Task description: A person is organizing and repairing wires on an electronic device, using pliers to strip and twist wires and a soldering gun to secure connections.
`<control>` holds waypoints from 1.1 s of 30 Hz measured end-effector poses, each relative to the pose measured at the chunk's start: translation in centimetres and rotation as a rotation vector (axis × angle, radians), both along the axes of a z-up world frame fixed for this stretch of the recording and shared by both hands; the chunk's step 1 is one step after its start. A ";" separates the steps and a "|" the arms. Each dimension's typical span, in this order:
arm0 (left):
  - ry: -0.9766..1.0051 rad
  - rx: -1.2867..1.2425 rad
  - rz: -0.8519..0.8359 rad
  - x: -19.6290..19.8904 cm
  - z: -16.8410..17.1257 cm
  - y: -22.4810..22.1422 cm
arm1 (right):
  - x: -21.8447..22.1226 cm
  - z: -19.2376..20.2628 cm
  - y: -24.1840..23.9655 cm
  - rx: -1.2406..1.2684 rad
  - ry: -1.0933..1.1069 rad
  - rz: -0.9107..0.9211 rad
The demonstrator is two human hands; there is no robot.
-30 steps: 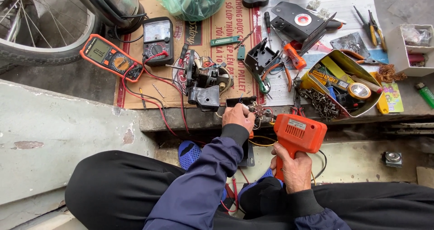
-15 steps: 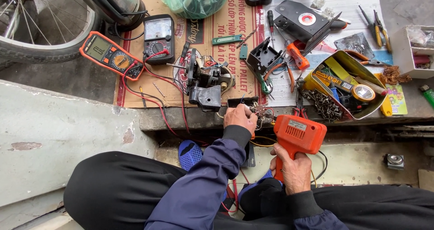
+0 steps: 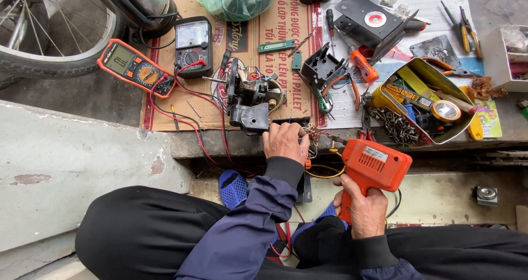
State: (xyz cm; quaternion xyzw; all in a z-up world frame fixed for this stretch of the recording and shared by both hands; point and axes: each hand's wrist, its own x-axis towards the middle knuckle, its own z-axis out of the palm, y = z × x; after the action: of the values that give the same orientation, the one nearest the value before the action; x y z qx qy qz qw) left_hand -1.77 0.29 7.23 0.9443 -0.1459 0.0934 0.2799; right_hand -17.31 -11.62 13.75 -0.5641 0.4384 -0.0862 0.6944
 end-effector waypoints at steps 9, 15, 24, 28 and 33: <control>0.542 -0.142 0.058 2.4 0.6 1.7 | -0.2 -0.1 -0.2 0.034 -0.021 0.009; 0.808 -0.302 0.004 3.9 1.5 3.0 | -0.1 0.1 -0.3 0.055 -0.030 0.033; 0.834 -0.239 -0.065 4.2 2.9 3.3 | -0.4 0.1 -0.4 0.064 -0.043 0.025; 0.857 -0.241 -0.038 4.1 3.1 3.0 | -0.4 0.0 -0.4 0.058 -0.042 0.038; 0.836 -0.276 0.013 4.1 0.4 2.6 | -0.4 -0.3 -0.4 0.076 -0.047 0.022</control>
State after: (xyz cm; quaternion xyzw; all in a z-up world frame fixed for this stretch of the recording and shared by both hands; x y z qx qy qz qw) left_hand 2.32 2.84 7.64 0.8556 -0.0004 -0.2762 0.4379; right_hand -17.69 -12.07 13.47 -0.5402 0.4186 -0.0750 0.7262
